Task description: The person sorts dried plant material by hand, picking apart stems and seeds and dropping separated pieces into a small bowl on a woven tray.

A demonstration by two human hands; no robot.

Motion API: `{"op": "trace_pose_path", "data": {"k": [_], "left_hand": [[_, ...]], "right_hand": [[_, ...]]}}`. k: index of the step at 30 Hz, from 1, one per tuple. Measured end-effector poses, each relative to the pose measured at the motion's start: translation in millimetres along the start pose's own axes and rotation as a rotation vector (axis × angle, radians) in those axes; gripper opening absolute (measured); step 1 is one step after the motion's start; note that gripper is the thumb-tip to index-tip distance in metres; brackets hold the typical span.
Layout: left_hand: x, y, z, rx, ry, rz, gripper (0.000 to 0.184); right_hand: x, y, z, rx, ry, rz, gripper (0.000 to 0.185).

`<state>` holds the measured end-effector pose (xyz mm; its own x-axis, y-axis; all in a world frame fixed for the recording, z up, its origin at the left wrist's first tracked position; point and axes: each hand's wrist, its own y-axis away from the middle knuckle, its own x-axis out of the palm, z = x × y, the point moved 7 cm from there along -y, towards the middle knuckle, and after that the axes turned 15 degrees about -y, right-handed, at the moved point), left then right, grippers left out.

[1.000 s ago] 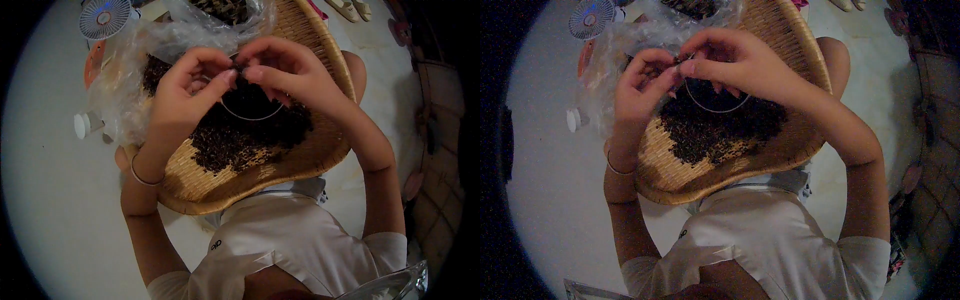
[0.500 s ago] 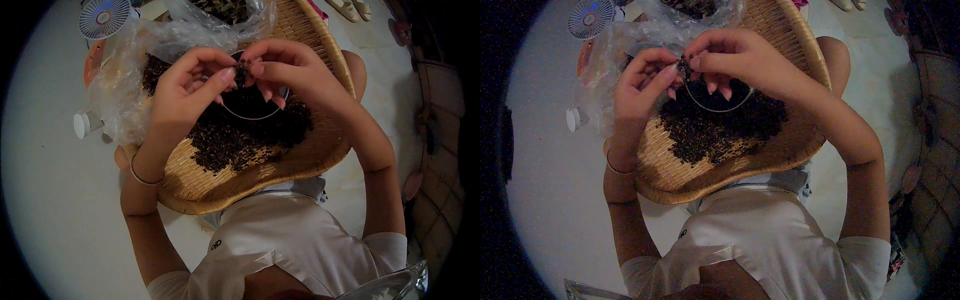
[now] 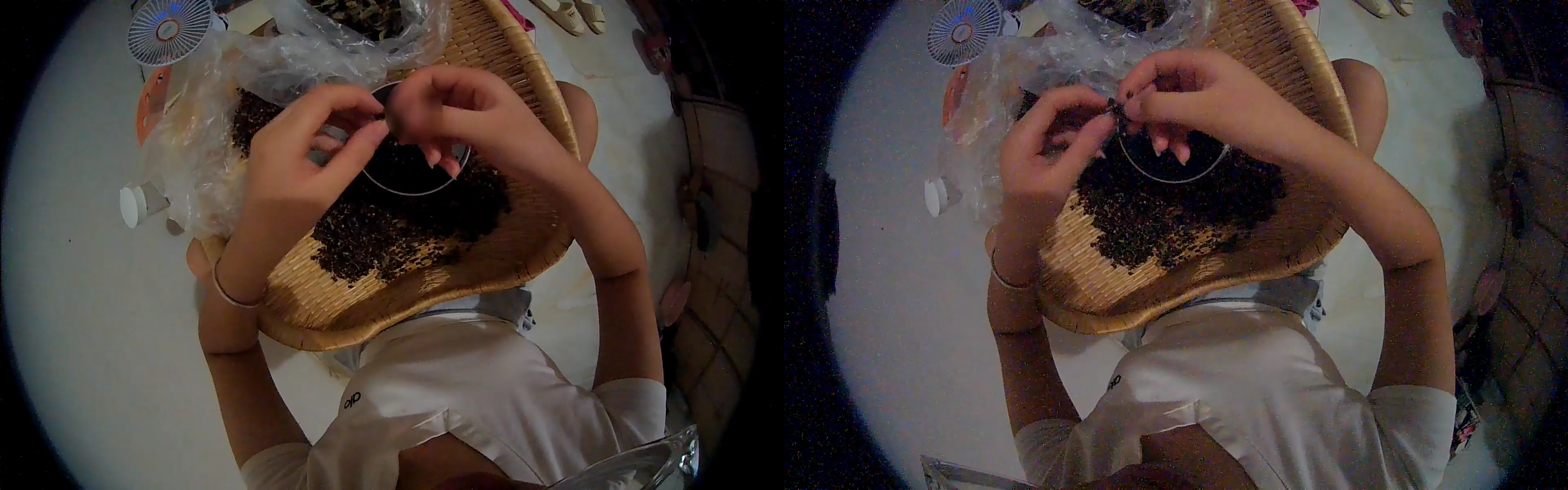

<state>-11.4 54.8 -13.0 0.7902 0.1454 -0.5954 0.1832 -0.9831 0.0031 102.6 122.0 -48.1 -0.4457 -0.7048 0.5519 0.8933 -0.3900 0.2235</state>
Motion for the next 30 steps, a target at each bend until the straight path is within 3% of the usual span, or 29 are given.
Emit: {"op": "trace_pose_path", "data": {"k": [8,19,30], "left_hand": [[1,1,3,0.013,-0.047,0.014,0.011],[6,2,8,-0.12,0.155,0.098,0.012],[7,1,7,-0.072,0.102,0.086,0.011]], "right_hand": [[1,-1,1,-0.019,0.044,0.007,0.02],[0,-1,2,0.011,0.008,0.011,0.02],[1,-1,1,-0.017,0.079,0.025,0.02]]}}
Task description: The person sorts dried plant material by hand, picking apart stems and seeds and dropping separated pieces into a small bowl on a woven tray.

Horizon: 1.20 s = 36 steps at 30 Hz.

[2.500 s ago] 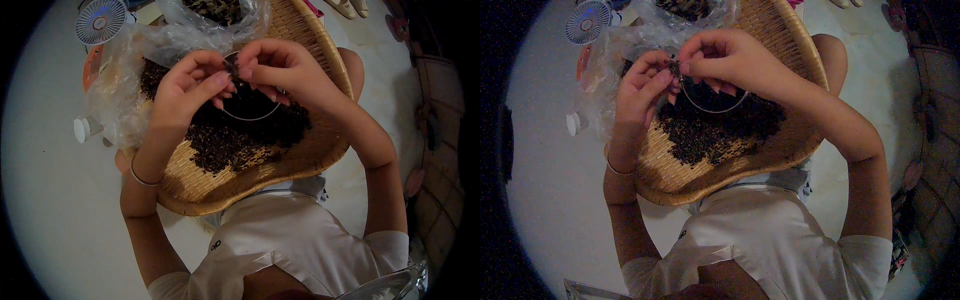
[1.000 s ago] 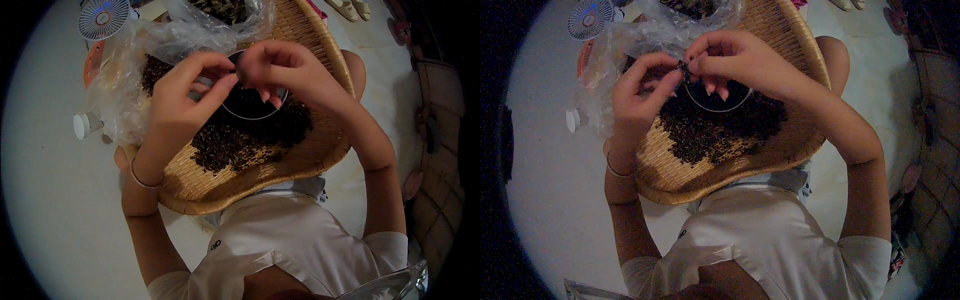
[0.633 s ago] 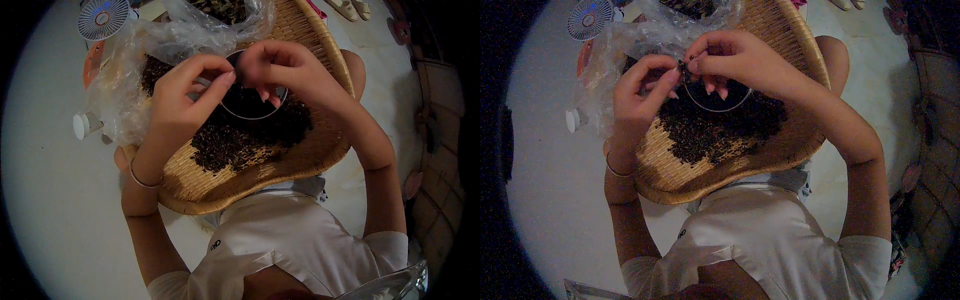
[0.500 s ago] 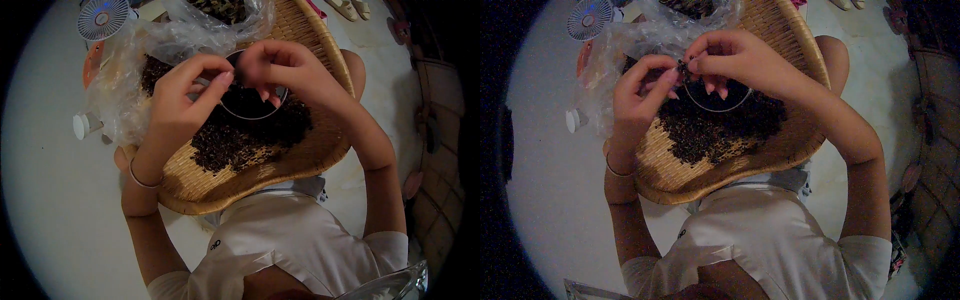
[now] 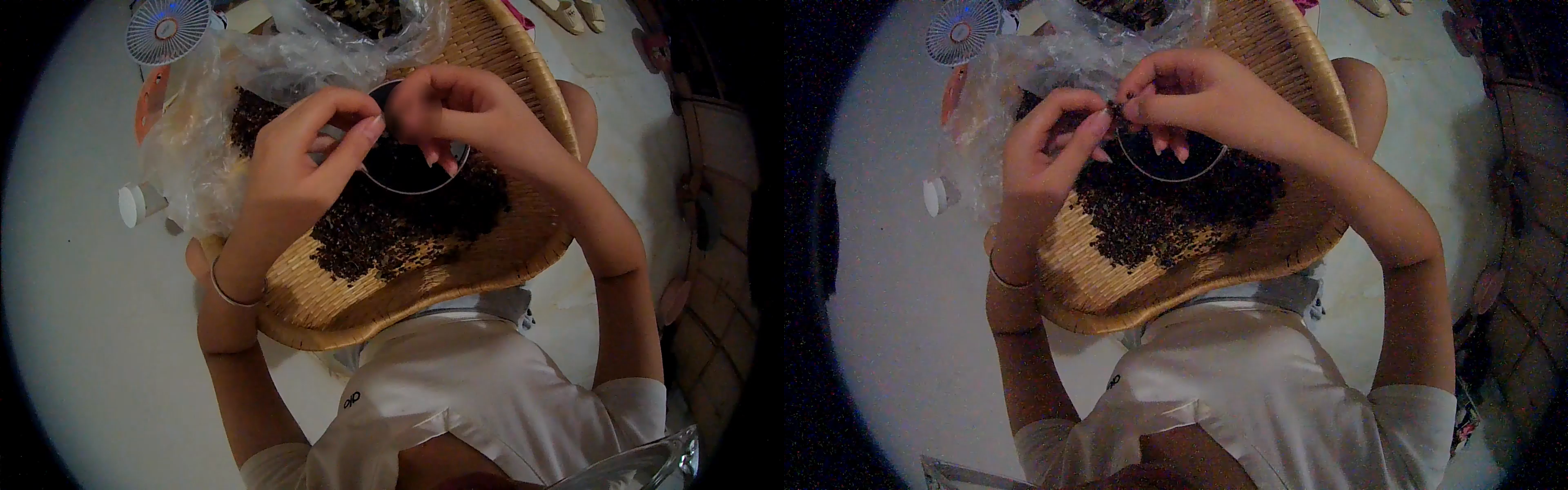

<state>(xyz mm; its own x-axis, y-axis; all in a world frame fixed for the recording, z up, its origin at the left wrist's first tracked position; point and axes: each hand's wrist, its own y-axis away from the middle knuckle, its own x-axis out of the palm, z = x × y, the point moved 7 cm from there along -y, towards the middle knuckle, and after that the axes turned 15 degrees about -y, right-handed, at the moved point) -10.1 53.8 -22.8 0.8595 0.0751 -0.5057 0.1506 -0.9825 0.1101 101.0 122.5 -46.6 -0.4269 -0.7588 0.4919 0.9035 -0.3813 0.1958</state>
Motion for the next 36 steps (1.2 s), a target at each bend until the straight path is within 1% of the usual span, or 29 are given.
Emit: {"op": "trace_pose_path", "data": {"k": [7,13,20,22,25,29,31,36], "left_hand": [[3.0,0.2,0.4,-0.021,0.11,0.038,0.011],[4.1,0.5,0.9,-0.034,0.111,0.035,0.011],[3.6,0.7,0.4,-0.01,0.124,0.047,0.012],[5.1,0.5,2.1,-0.051,0.187,0.087,0.012],[5.2,0.4,2.5,-0.034,0.193,0.093,0.013],[4.3,1.3,2.3,-0.059,0.189,0.092,0.012],[-0.6,1.0,-0.3,0.016,0.095,0.007,0.013],[-1.8,0.4,-5.8,0.014,0.018,-0.027,0.015]], "right_hand": [[-0.4,0.0,0.0,0.022,-0.018,-0.014,0.018],[-0.5,0.4,-1.3,-0.001,0.036,0.004,0.02],[-1.2,0.5,-1.6,0.014,-0.01,-0.014,0.019],[-1.5,0.6,-1.4,0.025,-0.019,-0.019,0.019],[-1.3,0.6,-1.3,0.025,-0.03,-0.018,0.019],[-1.1,1.1,0.1,0.02,-0.056,-0.029,0.019],[-1.4,1.1,0.1,0.018,-0.057,-0.031,0.019],[-0.3,2.2,0.6,0.004,-0.033,-0.032,0.02]]}}
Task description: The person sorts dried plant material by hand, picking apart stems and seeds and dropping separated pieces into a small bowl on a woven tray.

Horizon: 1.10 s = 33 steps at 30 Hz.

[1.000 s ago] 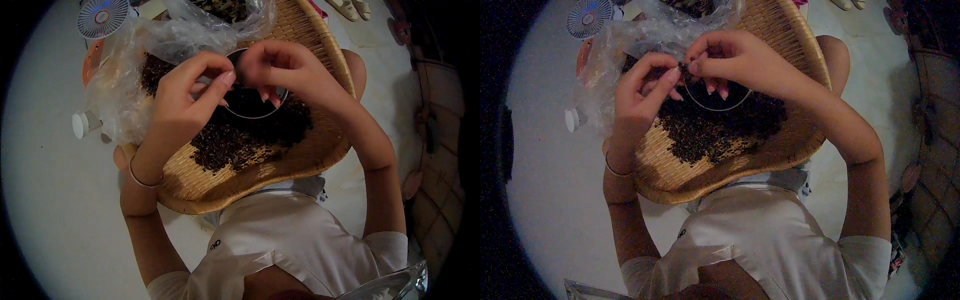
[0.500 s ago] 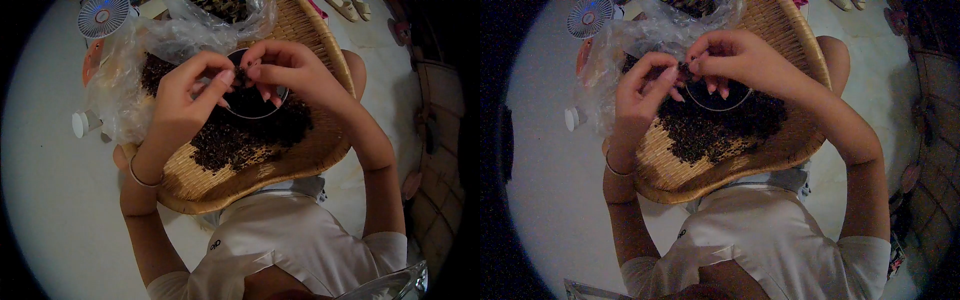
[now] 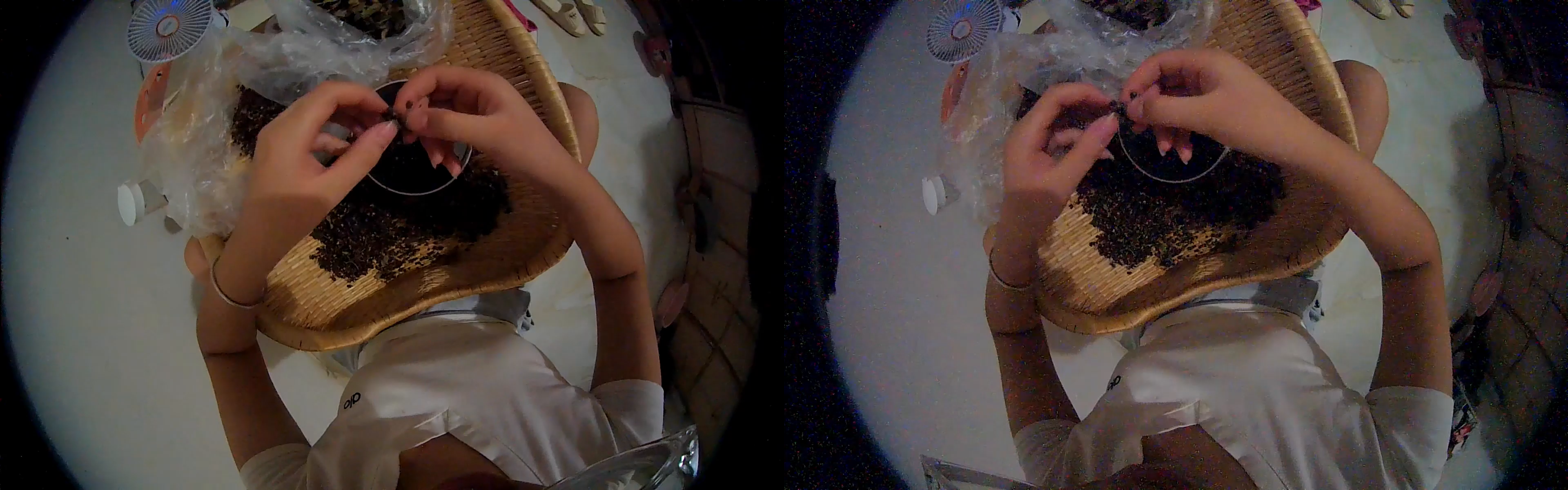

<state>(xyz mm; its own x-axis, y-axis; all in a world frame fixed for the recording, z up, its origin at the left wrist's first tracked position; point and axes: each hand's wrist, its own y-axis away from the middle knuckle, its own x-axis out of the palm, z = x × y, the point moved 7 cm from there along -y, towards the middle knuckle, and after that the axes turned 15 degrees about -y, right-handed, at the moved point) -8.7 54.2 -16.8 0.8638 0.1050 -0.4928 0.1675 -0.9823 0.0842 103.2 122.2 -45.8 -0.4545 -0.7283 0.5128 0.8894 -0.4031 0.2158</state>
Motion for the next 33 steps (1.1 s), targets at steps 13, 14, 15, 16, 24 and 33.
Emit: {"op": "trace_pose_path", "data": {"k": [13,14,15,16,24,33], "left_hand": [[-3,0,-7,0.12,-0.156,-0.049,0.014],[-3,0,-8,0.12,-0.155,-0.049,0.014],[-3,1,-10,0.138,-0.168,-0.051,0.015],[-3,1,-11,0.156,-0.18,-0.054,0.015],[-1,3,-12,0.182,-0.189,-0.052,0.017],[-2,2,-12,0.176,-0.123,-0.063,0.018]], "right_hand": [[0,-1,-1,0.012,0.046,0.008,0.018],[0,-1,-1,0.012,0.04,0.01,0.019],[0,-1,-2,0.012,0.033,0.014,0.019],[0,-1,-2,0.013,0.033,0.014,0.019],[-1,-1,-3,0.034,0.033,0.003,0.021],[-1,-1,-2,0.035,0.011,0.005,0.022]]}}
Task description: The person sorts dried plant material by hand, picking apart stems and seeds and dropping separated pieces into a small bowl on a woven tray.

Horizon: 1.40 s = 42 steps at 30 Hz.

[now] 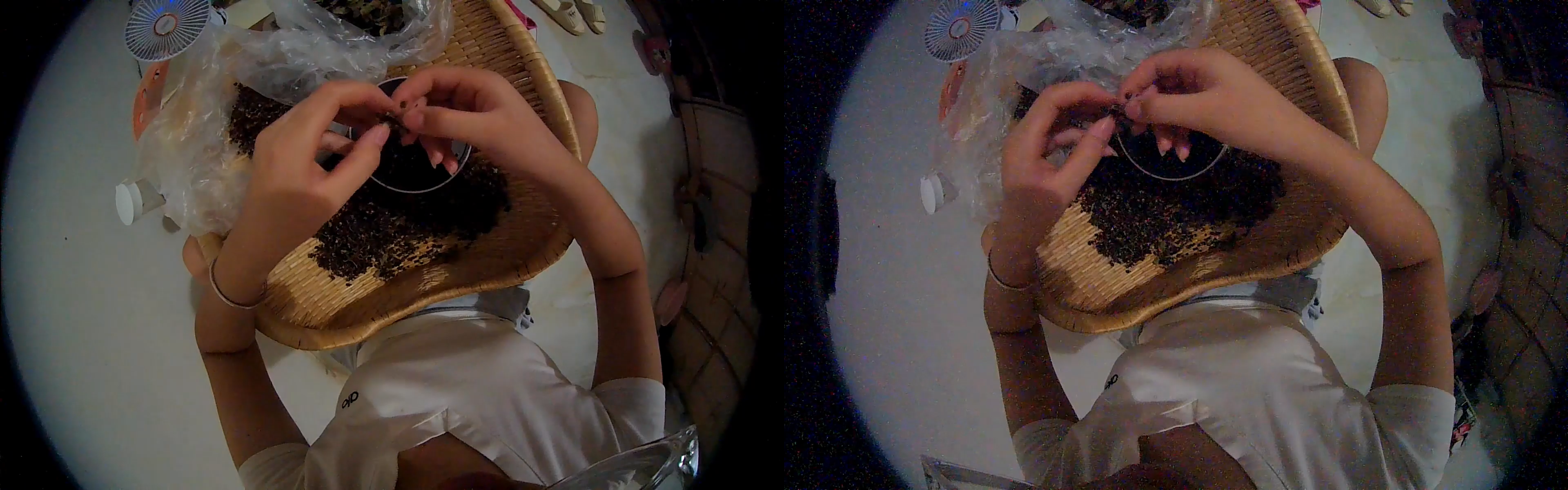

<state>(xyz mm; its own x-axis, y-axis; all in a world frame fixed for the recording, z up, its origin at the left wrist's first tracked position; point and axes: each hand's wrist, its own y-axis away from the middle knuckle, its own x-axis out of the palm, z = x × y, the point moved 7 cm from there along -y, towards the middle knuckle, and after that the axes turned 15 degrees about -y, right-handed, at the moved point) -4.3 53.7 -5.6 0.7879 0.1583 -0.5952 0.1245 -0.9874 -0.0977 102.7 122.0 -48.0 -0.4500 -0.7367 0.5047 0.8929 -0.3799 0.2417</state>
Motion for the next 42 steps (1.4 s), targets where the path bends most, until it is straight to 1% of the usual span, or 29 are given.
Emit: {"op": "trace_pose_path", "data": {"k": [17,31,36,42], "left_hand": [[0.0,-1.3,-2.6,0.008,-0.068,0.02,0.018],[1.8,0.0,5.3,-0.044,0.062,0.002,0.02],[0.8,0.0,3.8,-0.056,0.049,0.001,0.02],[1.4,-1.3,1.5,-0.035,0.024,-0.024,0.021]], "right_hand": [[-0.2,0.5,-1.5,-0.015,0.028,0.003,0.021],[1.6,2.7,2.6,-0.035,0.043,-0.005,0.022],[3.8,3.4,5.8,-0.054,0.064,0.031,0.02],[3.1,3.9,6.0,-0.06,0.072,0.021,0.018]]}}
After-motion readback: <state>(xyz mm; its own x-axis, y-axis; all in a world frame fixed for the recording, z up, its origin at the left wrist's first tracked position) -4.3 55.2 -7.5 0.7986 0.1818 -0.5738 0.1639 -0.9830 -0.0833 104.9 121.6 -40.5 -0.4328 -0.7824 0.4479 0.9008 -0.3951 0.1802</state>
